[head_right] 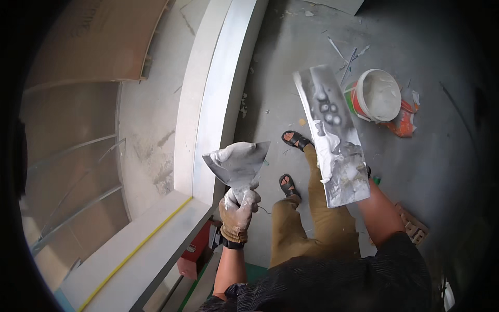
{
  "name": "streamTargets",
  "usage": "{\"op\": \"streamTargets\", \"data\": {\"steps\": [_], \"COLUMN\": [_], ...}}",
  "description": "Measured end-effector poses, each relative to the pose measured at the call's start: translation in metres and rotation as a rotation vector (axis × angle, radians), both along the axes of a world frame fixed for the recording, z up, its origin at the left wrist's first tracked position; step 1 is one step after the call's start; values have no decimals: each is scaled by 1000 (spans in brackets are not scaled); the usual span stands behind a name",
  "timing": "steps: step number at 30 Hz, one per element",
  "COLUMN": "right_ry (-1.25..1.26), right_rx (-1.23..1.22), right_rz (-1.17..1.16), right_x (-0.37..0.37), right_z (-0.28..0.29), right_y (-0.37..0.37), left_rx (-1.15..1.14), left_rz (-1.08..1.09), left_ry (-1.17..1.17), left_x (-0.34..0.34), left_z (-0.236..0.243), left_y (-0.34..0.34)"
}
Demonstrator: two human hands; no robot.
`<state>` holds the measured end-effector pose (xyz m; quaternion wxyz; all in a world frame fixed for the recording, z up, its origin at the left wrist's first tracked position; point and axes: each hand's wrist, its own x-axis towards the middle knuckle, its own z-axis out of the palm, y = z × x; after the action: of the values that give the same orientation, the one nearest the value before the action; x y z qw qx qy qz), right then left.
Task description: Applying plaster or joint compound to the ceiling corner using a trowel and putty knife.
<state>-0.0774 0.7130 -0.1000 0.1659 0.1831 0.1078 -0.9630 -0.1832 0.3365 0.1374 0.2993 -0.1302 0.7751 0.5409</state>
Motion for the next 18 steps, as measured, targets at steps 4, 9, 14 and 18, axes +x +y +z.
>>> {"op": "streamTargets", "data": {"steps": [4,9,14,18], "right_ry": [35,80,346,345], "right_rx": [-278,-647,-666,-569], "right_rz": [-60,-91,95,-35], "right_x": [25,1,36,83], "right_z": [130,229,319,325], "right_y": [-115,-176,-191,-164], "left_rx": [-307,-236,-223,-260], "left_rz": [-294,-491,-741,-932], "left_ry": [595,1288,1551,1671], "left_x": [17,0,13,-7], "left_z": [57,76,118,151], "left_y": [-1,13,4,15]}}
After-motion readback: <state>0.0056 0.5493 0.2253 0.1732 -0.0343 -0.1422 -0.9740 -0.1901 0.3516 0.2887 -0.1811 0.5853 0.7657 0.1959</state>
